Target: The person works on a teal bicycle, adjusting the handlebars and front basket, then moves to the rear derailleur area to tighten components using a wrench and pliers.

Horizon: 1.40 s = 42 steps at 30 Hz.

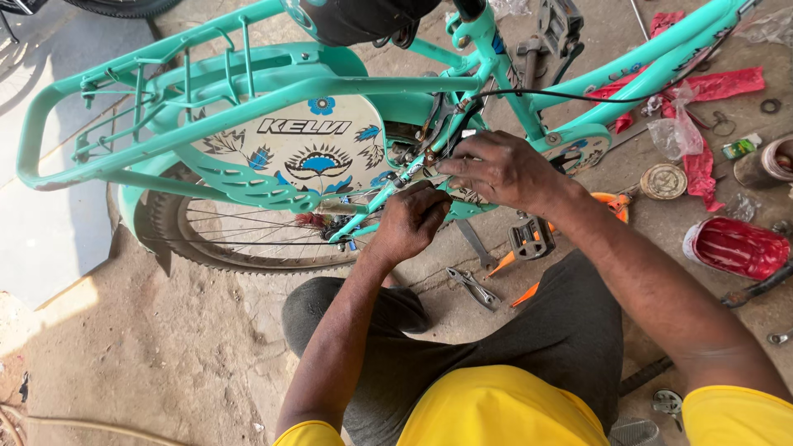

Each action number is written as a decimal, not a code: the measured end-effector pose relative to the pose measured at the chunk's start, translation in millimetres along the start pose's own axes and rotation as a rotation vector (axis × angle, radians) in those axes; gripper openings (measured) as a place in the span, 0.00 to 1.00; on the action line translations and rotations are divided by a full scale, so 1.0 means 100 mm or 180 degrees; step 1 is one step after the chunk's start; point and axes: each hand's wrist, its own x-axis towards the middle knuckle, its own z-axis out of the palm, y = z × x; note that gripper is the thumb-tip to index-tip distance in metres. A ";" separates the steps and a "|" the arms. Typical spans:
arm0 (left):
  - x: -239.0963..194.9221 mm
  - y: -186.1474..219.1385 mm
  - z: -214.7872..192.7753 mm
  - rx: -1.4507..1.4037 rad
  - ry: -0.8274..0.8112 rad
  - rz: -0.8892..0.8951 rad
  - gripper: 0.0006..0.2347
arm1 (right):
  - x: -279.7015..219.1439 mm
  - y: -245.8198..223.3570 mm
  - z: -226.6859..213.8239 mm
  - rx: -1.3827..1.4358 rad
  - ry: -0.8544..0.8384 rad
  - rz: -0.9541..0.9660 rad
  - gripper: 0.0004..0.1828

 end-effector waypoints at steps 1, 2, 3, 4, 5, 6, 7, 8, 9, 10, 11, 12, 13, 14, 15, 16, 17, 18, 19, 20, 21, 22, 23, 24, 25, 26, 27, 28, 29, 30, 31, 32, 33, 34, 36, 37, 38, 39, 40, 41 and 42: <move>0.00 0.01 -0.01 -0.0022 0.0023 0.0021 0.06 | 0.00 0.02 -0.01 0.0017 0.0020 -0.0017 0.21; 0.02 0.02 -0.03 0.0060 0.0041 -0.0033 0.06 | -0.01 0.04 -0.01 0.0034 0.0040 -0.0033 0.19; 0.03 0.03 -0.05 0.0143 0.0062 -0.0088 0.06 | -0.01 0.05 0.01 0.0051 0.0059 -0.0053 0.16; 0.05 0.03 -0.08 0.0226 0.0082 -0.0143 0.06 | -0.03 0.06 0.03 0.0064 0.0235 -0.0005 0.14; 0.08 0.04 -0.11 0.0196 0.0425 -0.0104 0.07 | -0.05 0.06 0.06 0.0076 0.0413 0.0044 0.13; 0.11 0.05 -0.13 0.0167 0.0767 -0.0061 0.08 | -0.08 0.05 0.10 0.0088 0.0591 0.0093 0.13; 0.15 0.06 -0.14 0.0140 0.1106 -0.0009 0.09 | -0.09 0.04 0.15 0.0178 0.0829 0.0151 0.12; 0.20 0.08 -0.14 0.0388 0.1362 0.0016 0.08 | -0.10 0.02 0.22 0.0269 0.1067 0.0209 0.12; 0.25 0.10 -0.14 0.0639 0.1628 0.0030 0.07 | -0.10 0.00 0.29 0.0369 0.1295 0.0257 0.13; 0.30 0.12 -0.13 0.0894 0.1892 0.0046 0.06 | -0.09 -0.03 0.35 0.0379 0.1479 0.0340 0.12; 0.34 0.15 -0.12 0.0971 0.1894 -0.0007 0.05 | -0.07 -0.05 0.42 0.0398 0.1663 0.0413 0.11; 0.37 0.18 -0.11 0.1048 0.1894 -0.0059 0.05 | -0.05 -0.07 0.48 0.0418 0.1846 0.0488 0.11; 0.40 0.21 -0.11 0.1127 0.1882 -0.0109 0.05 | -0.01 -0.09 0.53 0.0360 0.1911 0.0633 0.12; 0.43 0.23 -0.11 0.1205 0.1920 -0.0148 0.05 | 0.01 -0.11 0.56 0.0304 0.1972 0.0778 0.12; 0.45 0.26 -0.10 0.1274 0.1938 -0.0180 0.04 | 0.02 -0.14 0.57 0.0237 0.2036 0.0945 0.13; 0.46 0.28 -0.10 0.1343 0.1956 -0.0212 0.04 | 0.03 -0.18 0.57 0.0315 0.2026 0.1012 0.13; 0.47 0.30 -0.10 0.1409 0.1887 -0.0295 0.04 | 0.03 -0.21 0.54 0.0393 0.2014 0.1082 0.12; 0.47 0.32 -0.11 0.1474 0.1817 -0.0378 0.04 | 0.03 -0.24 0.51 0.0471 0.2002 0.1151 0.12; 0.48 0.33 -0.11 0.1540 0.1749 -0.0462 0.04 | 0.03 -0.27 0.47 0.0500 0.1969 0.1211 0.12; 0.49 0.34 -0.11 0.1407 0.1684 -0.0648 0.05 | 0.03 -0.29 0.43 0.0530 0.1935 0.1271 0.12; 0.51 0.33 -0.10 0.1272 0.1626 -0.0840 0.06 | 0.03 -0.31 0.39 0.0564 0.1893 0.1324 0.12; 0.52 0.33 -0.09 0.1136 0.1567 -0.1033 0.07 | 0.03 -0.32 0.36 0.0590 0.1904 0.1339 0.12; 0.54 0.32 -0.09 0.0848 0.1537 -0.1153 0.08 | 0.05 -0.33 0.34 0.0613 0.1920 0.1340 0.13; 0.55 0.31 -0.09 0.0559 0.1506 -0.1270 0.08 | 0.05 -0.34 0.33 0.0637 0.1935 0.1340 0.13; 0.55 0.31 -0.09 0.0269 0.1476 -0.1383 0.09 | 0.06 -0.34 0.32 0.0641 0.1923 0.1347 0.14; 0.55 0.30 -0.09 0.0243 0.1499 -0.1381 0.09 | 0.07 -0.34 0.32 0.0644 0.1911 0.1354 0.14; 0.57 0.29 -0.08 0.0213 0.1518 -0.1358 0.09 | 0.08 -0.32 0.32 0.0630 0.1911 0.1359 0.14; 0.59 0.29 -0.07 0.0182 0.1537 -0.1335 0.09 | 0.09 -0.31 0.33 0.0621 0.1910 0.1354 0.14; 0.59 0.28 -0.06 0.0264 0.1559 -0.1308 0.08 | 0.08 -0.30 0.34 0.0607 0.1905 0.1356 0.14; 0.59 0.27 -0.05 0.0346 0.1582 -0.1279 0.08 | 0.08 -0.31 0.35 0.0592 0.1900 0.1358 0.14; 0.58 0.27 -0.05 0.0432 0.1612 -0.1255 0.08 | 0.08 -0.32 0.36 0.0592 0.1917 0.1371 0.13; 0.57 0.27 -0.04 0.0424 0.1649 -0.1217 0.08 | 0.08 -0.33 0.38 0.0591 0.1934 0.1383 0.13; 0.57 0.26 -0.03 0.0412 0.1683 -0.1173 0.08 | 0.08 -0.32 0.38 0.0584 0.1953 0.1395 0.13; 0.58 0.25 -0.02 0.0400 0.1718 -0.1128 0.08 | 0.08 -0.32 0.39 0.0586 0.1971 0.1385 0.13; 0.58 0.24 -0.02 0.0223 0.1720 -0.1305 0.08 | 0.08 -0.34 0.41 0.0581 0.2005 0.1379 0.14; 0.58 0.24 0.00 0.0121 0.1722 -0.1398 0.08 | 0.07 -0.34 0.41 0.0591 0.2012 0.1407 0.13; 0.57 0.24 0.01 0.0138 0.1690 -0.1396 0.08 | 0.06 -0.36 0.40 0.0600 0.2020 0.1434 0.13; 0.58 0.24 0.00 0.0172 0.1693 -0.1381 0.08 | 0.10 -0.35 0.39 0.0621 0.2035 0.1422 0.13; 0.60 0.25 -0.02 0.0205 0.1696 -0.1367 0.08 | 0.13 -0.35 0.38 0.0630 0.2071 0.1416 0.13; 0.59 0.27 -0.03 0.0213 0.1715 -0.1388 0.08 | 0.14 -0.37 0.36 0.0657 0.2098 0.1417 0.13; 0.59 0.28 -0.03 0.0221 0.1734 -0.1409 0.08 | 0.15 -0.39 0.35 0.0685 0.2125 0.1418 0.13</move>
